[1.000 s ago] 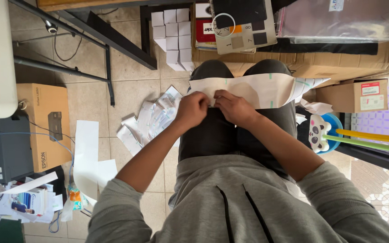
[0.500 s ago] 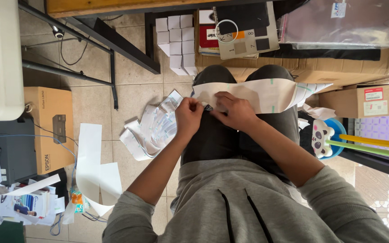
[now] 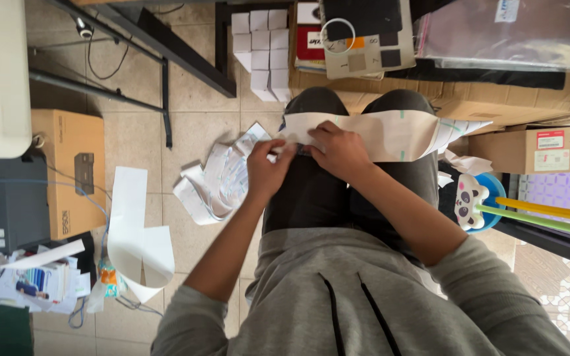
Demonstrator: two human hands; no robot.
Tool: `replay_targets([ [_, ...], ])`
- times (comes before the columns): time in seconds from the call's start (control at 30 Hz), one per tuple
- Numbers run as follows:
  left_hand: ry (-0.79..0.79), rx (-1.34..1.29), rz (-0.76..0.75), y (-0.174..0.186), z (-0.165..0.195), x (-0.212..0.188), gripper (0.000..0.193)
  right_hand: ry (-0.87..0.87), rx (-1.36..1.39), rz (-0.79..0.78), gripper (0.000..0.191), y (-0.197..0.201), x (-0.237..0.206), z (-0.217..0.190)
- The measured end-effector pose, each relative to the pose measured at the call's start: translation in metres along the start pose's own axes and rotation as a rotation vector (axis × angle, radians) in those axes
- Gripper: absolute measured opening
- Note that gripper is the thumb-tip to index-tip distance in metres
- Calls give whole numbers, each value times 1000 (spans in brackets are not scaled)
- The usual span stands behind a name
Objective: The person sits on the floor and peels the white paper backing off printed lanyard straps resting on their lap, working section by section. They gather the printed straps, tear away the backing paper in pieces, and set the discarded paper aside on the floor.
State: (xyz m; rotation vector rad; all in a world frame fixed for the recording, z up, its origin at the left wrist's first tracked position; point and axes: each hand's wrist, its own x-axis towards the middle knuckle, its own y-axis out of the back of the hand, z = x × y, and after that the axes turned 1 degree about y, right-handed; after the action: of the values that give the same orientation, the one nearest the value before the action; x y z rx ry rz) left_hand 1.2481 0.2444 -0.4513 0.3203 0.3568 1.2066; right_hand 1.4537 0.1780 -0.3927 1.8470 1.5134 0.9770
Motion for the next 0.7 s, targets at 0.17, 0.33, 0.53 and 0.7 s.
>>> replay_targets([
  [0.17, 17, 37, -229, 30, -8, 38, 36, 50, -162, -23, 20, -9, 4, -10],
  [0.33, 168, -281, -129, 59, -7, 60, 24, 209, -305, 100, 15, -22, -5, -9],
  [0.53, -818, 574, -207, 40, 78, 48, 23, 206, -247, 174, 11, -32, -10, 1],
  [0.7, -772, 977, -714, 26, 106, 74, 16, 151, -201, 82, 9, -32, -10, 11],
])
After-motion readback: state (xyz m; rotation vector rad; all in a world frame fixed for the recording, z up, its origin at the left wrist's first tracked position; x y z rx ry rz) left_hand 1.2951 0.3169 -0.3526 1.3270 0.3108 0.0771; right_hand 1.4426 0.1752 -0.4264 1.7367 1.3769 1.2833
